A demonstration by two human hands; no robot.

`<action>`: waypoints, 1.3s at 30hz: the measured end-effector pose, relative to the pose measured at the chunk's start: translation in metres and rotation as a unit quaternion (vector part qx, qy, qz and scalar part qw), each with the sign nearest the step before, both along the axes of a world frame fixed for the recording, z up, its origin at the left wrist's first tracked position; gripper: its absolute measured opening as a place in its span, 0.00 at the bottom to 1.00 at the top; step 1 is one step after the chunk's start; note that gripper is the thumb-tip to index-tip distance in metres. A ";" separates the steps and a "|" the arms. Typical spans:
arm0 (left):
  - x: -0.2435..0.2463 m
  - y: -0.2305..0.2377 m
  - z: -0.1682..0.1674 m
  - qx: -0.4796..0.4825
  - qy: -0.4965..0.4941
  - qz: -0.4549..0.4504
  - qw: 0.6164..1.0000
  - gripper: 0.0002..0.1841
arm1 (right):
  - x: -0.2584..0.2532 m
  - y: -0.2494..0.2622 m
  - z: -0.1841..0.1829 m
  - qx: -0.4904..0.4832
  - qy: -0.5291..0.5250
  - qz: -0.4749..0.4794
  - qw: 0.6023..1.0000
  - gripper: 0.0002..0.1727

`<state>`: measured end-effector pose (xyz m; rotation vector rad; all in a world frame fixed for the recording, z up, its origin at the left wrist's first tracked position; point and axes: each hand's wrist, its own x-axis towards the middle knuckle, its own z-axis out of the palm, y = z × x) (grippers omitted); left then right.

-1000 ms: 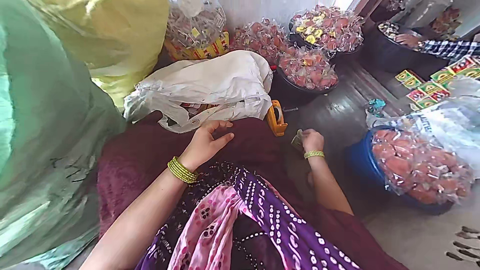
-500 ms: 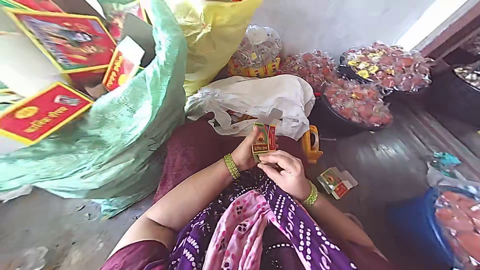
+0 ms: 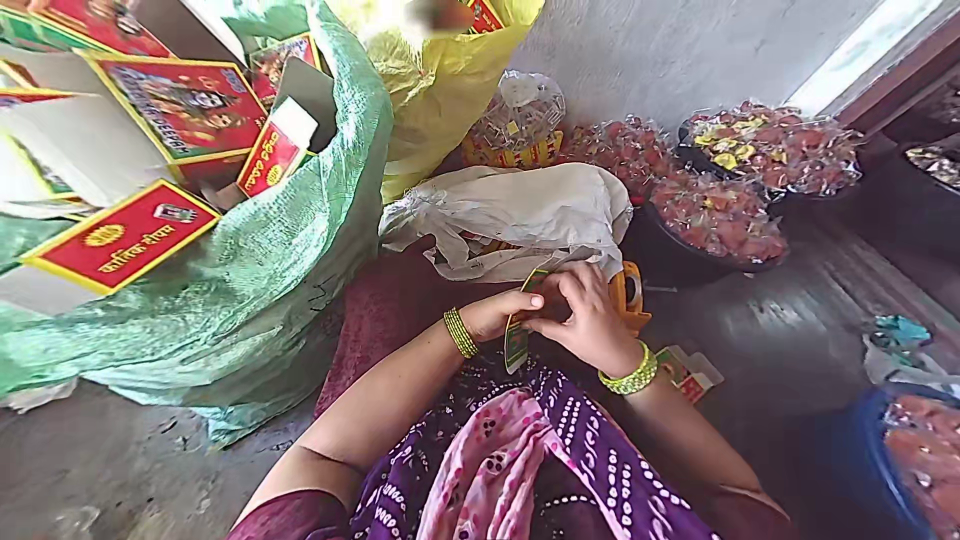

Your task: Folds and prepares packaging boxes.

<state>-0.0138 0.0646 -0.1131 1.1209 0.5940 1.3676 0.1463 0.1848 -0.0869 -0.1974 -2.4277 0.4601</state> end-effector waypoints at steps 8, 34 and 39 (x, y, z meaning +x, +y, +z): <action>0.000 0.001 -0.008 0.001 0.037 -0.079 0.996 0.27 | 0.003 0.004 0.002 -0.040 0.022 0.055 0.997 0.30; 0.016 0.011 -0.004 0.080 0.207 0.351 0.910 0.34 | -0.005 0.001 -0.035 -0.190 0.210 0.035 0.958 0.47; 0.018 0.010 -0.008 0.144 0.179 0.335 0.914 0.32 | 0.001 0.011 -0.032 -0.175 0.197 0.067 0.962 0.35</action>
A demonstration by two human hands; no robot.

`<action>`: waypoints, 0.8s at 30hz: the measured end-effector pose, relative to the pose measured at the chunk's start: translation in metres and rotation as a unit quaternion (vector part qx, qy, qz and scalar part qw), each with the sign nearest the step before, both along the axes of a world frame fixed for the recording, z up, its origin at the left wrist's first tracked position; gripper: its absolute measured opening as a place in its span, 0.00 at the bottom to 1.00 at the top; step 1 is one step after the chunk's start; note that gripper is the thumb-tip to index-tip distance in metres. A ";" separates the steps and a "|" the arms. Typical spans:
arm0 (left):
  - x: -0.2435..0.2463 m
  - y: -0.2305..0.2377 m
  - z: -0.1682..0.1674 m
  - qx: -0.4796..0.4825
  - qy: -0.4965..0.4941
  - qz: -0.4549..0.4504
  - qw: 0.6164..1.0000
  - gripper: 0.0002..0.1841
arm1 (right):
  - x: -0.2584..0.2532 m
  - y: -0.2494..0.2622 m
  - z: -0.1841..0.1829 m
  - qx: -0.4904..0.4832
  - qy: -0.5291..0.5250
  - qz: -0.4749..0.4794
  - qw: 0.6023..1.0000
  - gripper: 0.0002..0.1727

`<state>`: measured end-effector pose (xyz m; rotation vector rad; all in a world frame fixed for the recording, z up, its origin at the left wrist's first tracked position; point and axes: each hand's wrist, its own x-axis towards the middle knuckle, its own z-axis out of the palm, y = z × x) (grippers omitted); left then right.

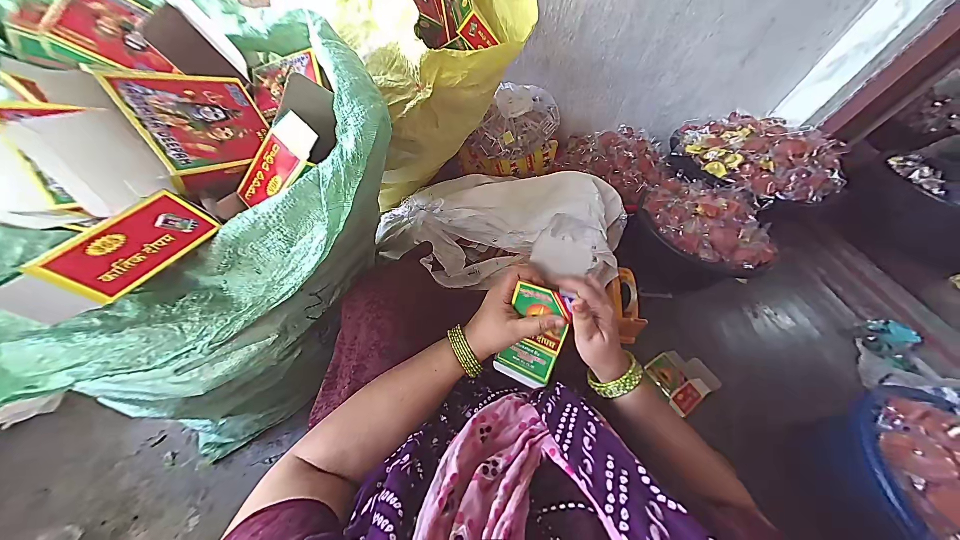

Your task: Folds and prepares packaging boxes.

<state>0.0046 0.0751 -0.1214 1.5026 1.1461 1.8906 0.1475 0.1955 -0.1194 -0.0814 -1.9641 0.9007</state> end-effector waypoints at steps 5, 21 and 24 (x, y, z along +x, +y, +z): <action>0.001 0.000 -0.005 -0.001 0.062 -0.005 0.998 0.28 | 0.002 -0.001 0.002 -0.004 -0.012 -0.009 1.000 0.33; -0.001 0.000 0.003 -0.083 0.034 0.001 0.996 0.55 | 0.018 0.010 0.038 0.064 -0.062 0.031 0.996 0.10; -0.002 -0.001 0.002 -0.085 0.069 0.000 0.994 0.56 | 0.021 0.014 0.039 0.041 -0.048 0.054 0.997 0.08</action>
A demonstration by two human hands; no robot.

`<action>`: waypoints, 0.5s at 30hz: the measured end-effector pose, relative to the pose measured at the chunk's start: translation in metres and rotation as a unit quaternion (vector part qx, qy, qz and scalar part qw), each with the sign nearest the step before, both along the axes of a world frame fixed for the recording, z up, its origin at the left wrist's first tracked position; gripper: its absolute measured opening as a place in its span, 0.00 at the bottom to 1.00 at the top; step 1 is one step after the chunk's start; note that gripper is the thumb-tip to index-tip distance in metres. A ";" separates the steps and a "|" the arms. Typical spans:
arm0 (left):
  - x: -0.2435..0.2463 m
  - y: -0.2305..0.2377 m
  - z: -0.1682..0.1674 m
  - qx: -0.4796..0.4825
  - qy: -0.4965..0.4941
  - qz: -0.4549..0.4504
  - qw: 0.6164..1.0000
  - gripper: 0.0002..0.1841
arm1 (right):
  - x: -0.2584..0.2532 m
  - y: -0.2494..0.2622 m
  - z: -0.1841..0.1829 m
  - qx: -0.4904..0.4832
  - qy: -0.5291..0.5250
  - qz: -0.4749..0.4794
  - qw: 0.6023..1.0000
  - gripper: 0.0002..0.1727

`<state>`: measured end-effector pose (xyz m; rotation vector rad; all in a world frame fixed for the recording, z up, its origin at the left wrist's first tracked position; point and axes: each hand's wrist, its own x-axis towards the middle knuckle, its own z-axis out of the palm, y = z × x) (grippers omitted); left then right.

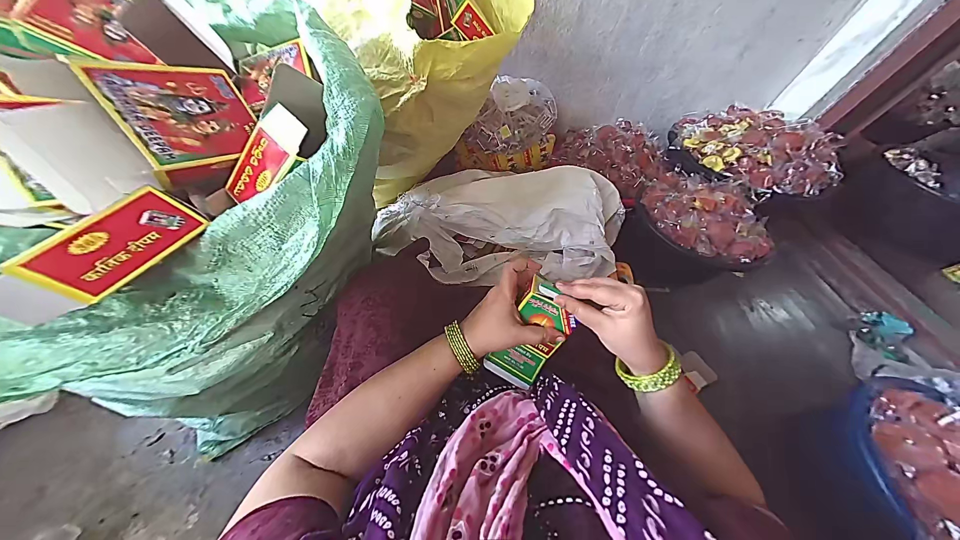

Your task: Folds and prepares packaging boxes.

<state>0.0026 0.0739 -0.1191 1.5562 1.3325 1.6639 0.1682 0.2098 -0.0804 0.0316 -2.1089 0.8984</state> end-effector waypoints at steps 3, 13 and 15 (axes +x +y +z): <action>-0.001 -0.001 -0.001 -0.008 0.018 0.006 1.000 0.56 | 0.003 -0.001 0.002 0.006 -0.027 0.016 0.999 0.07; 0.005 0.006 -0.010 0.018 -0.092 0.007 0.996 0.40 | 0.009 -0.025 -0.027 0.123 -0.008 -0.085 0.989 0.15; 0.004 0.008 -0.014 0.020 -0.073 -0.008 0.997 0.31 | 0.017 -0.014 -0.029 0.032 -0.024 -0.046 0.998 0.18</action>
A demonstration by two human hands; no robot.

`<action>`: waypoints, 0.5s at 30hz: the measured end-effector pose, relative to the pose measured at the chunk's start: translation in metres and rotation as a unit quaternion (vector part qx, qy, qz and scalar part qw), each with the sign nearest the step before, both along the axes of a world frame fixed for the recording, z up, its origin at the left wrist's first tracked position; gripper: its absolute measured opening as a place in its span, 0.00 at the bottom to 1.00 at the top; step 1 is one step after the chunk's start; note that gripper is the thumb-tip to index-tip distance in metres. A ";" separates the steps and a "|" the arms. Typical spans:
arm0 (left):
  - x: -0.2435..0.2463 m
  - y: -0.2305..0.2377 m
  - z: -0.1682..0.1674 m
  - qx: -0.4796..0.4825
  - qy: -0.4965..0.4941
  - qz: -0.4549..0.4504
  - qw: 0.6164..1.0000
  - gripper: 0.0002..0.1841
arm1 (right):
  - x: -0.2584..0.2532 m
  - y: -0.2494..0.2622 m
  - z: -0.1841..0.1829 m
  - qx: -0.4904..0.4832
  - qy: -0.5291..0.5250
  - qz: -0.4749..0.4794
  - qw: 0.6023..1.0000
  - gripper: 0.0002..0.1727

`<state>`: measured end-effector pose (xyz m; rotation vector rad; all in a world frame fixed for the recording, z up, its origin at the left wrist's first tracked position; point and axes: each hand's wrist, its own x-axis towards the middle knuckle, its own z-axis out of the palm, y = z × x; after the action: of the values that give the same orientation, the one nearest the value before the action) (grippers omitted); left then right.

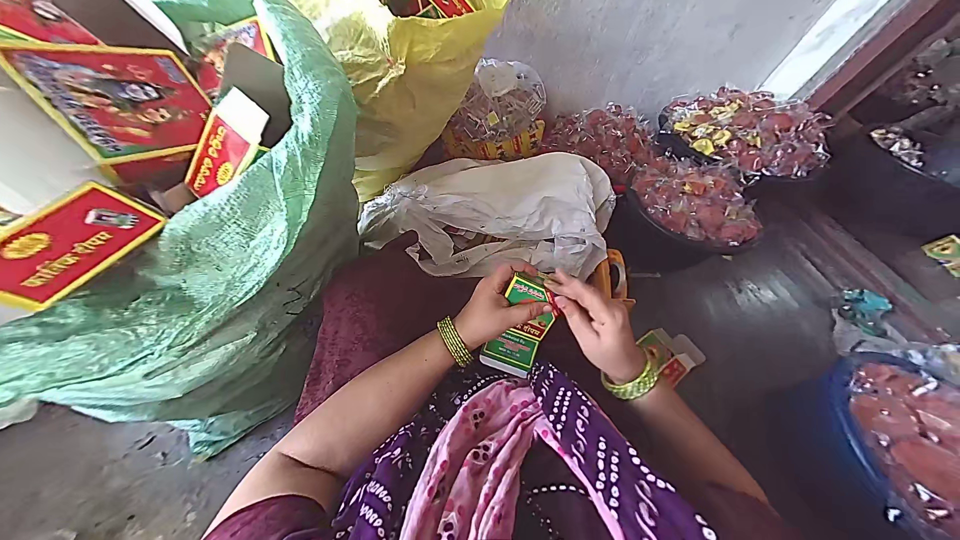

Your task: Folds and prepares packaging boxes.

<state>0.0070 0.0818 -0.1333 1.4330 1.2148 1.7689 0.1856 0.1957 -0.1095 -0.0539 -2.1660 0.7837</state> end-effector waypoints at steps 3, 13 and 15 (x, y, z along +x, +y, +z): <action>-0.001 0.001 0.003 -0.029 0.012 0.007 0.999 0.23 | 0.023 0.046 -0.005 -0.148 -0.017 -0.061 0.987 0.23; -0.008 0.004 0.001 -0.091 0.052 0.088 0.991 0.14 | 0.097 0.221 -0.121 -0.320 -0.424 -0.359 0.768 0.28; -0.007 0.006 -0.001 -0.097 0.056 0.090 0.990 0.13 | 0.090 0.227 -0.134 -0.333 -0.417 -0.344 0.773 0.27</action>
<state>0.0003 0.0877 -0.1341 1.3612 1.5725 1.6490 0.2757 0.4229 -0.2432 -1.7498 -2.1914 1.1461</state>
